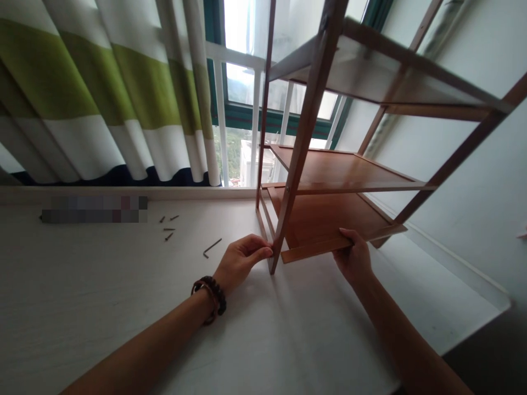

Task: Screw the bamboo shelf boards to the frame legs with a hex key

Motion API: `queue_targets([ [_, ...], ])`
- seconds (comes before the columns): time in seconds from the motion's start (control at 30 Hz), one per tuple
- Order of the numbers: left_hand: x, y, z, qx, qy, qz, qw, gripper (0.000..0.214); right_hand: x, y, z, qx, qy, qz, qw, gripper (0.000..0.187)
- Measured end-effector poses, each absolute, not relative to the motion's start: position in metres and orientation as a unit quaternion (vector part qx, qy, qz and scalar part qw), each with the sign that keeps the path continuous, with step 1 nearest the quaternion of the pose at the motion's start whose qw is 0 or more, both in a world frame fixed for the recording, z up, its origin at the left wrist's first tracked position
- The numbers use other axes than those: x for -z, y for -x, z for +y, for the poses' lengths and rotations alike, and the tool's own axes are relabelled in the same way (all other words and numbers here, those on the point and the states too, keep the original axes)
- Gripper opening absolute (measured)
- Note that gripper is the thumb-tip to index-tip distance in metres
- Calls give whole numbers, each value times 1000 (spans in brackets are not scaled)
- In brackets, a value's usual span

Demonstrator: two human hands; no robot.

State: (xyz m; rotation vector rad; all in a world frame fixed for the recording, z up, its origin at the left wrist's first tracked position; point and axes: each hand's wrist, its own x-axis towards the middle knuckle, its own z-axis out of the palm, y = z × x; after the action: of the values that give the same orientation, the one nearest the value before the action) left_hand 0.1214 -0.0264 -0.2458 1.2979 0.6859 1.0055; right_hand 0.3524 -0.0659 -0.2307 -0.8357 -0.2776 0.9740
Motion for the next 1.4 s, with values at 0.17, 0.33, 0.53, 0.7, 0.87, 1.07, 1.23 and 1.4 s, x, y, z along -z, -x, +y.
queue_targets([
  [0.17,247,-120,-25,-419,-572,279,648,23,225,-347,-62,-457,380,-135,793,13],
  [0.33,248,-121,-24,-424,-564,263,658,24,230,-348,-56,-484,377,-128,779,11],
  [0.53,248,-121,-23,-422,-573,272,648,21,236,-354,-58,-467,385,-131,785,10],
  [0.7,249,-120,-25,-423,-570,278,647,22,237,-354,-56,-456,389,-132,790,12],
  [0.87,246,-118,-26,-413,-576,283,646,24,235,-351,-55,-462,384,-113,792,10],
  [1.07,244,-118,-27,-401,-600,281,633,23,236,-350,-55,-457,376,-111,798,12],
  [1.23,253,-122,-22,-434,-583,294,621,21,236,-349,-53,-464,368,-115,798,14],
  [1.4,259,-126,-14,-464,-557,274,631,20,238,-348,-45,-469,360,-123,797,12],
])
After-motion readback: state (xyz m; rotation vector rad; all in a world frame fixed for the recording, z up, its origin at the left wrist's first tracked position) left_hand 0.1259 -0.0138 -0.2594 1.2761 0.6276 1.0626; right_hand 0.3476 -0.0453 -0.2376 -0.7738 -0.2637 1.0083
